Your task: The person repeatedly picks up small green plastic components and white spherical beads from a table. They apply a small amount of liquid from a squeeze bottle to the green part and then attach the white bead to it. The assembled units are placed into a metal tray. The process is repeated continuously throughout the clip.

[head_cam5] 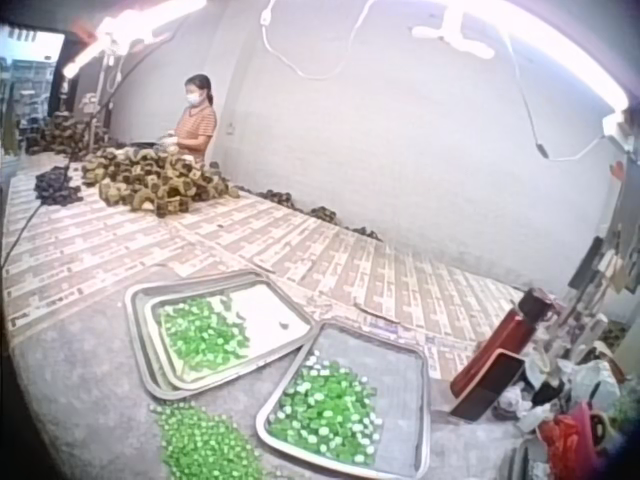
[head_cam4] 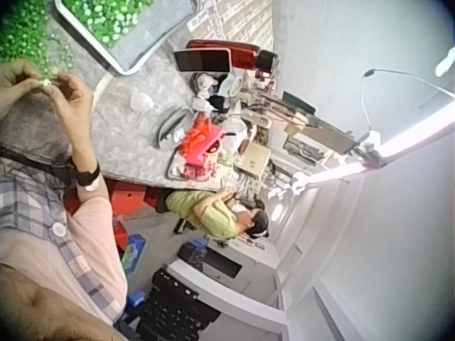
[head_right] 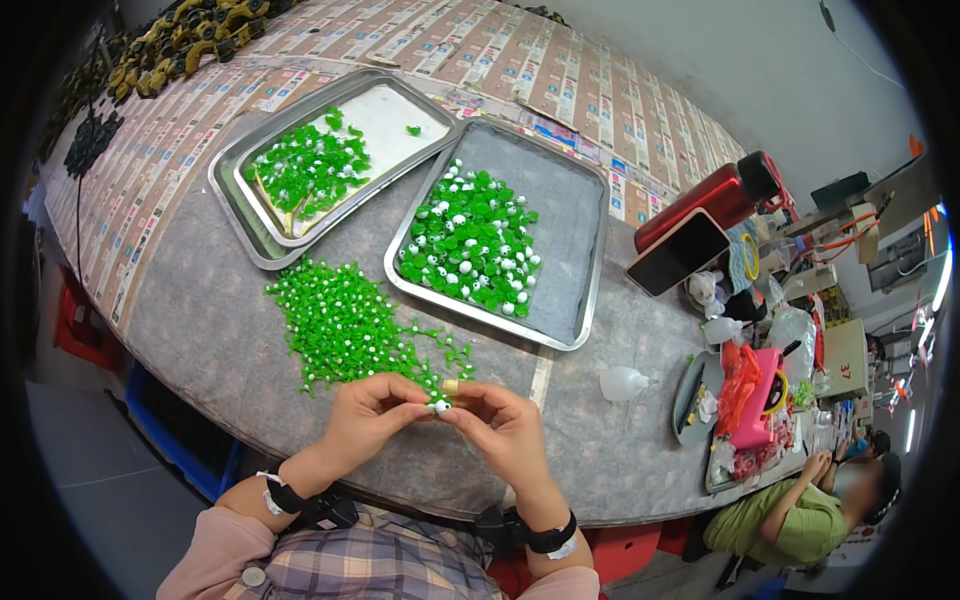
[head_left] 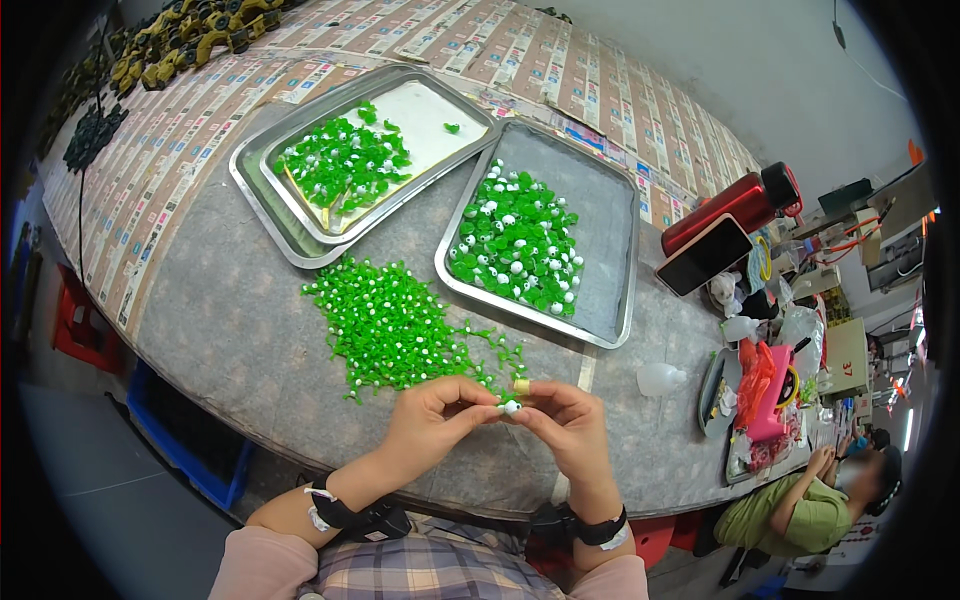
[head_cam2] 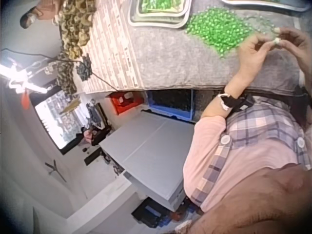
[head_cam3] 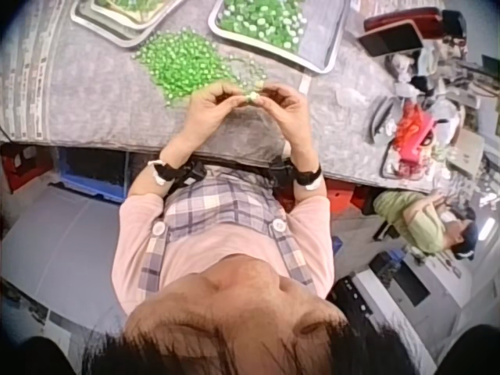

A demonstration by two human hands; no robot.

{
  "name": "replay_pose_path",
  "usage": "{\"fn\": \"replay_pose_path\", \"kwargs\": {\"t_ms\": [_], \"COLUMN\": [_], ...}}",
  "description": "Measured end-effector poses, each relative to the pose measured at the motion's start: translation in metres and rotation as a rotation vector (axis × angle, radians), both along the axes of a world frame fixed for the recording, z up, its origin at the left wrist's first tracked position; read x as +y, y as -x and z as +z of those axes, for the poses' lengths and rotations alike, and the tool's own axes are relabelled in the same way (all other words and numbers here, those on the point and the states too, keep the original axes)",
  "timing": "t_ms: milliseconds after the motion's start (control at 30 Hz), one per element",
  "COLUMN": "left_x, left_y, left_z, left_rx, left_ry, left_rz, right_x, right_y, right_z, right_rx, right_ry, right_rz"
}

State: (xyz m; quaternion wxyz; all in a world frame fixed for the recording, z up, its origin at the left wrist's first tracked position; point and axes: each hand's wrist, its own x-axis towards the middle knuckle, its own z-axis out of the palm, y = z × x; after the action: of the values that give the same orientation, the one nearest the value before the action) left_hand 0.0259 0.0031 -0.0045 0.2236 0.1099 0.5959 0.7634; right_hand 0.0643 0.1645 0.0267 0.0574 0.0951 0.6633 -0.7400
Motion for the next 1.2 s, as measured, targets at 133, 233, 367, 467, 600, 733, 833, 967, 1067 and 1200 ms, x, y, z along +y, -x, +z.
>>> {"fn": "replay_pose_path", "kwargs": {"t_ms": [133, 233, 367, 467, 600, 733, 833, 967, 1067, 1200], "left_x": [-0.001, 0.0, 0.001, 0.001, -0.003, -0.024, -0.036, -0.034, -0.029, -0.015], "left_y": [0.0, -0.001, -0.001, -0.001, 0.003, 0.057, 0.104, 0.115, 0.088, 0.037], "left_z": [0.004, 0.002, 0.002, 0.004, 0.005, 0.021, 0.042, 0.038, 0.031, 0.025], "left_rx": [0.299, 0.43, 0.48, 0.503, 0.078, -0.005, -0.063, 0.062, 0.084, -0.171], "left_ry": [0.159, 0.208, 0.263, 0.301, 0.158, -0.13, -0.214, -0.18, -0.133, -0.067], "left_rz": [-0.003, 0.014, 0.013, -0.001, -0.046, 0.171, 0.533, 0.693, 0.46, -0.167], "right_x": [0.01, 0.013, 0.013, 0.011, 0.011, 0.029, 0.022, 0.022, 0.027, 0.022], "right_y": [0.0, 0.0, -0.003, -0.006, -0.003, 0.014, 0.025, 0.035, 0.029, 0.009], "right_z": [-0.001, -0.004, -0.01, -0.014, -0.009, -0.013, -0.003, -0.02, -0.021, 0.001], "right_rx": [-0.037, -0.086, -0.119, -0.095, -0.02, 0.179, 0.25, 0.367, 0.27, 0.081], "right_ry": [0.02, 0.022, 0.095, 0.098, -0.016, -0.602, -0.833, -1.089, -0.816, -0.144], "right_rz": [0.079, 0.123, 0.111, 0.07, -0.003, -0.131, 0.001, 0.156, -0.004, -0.048]}}
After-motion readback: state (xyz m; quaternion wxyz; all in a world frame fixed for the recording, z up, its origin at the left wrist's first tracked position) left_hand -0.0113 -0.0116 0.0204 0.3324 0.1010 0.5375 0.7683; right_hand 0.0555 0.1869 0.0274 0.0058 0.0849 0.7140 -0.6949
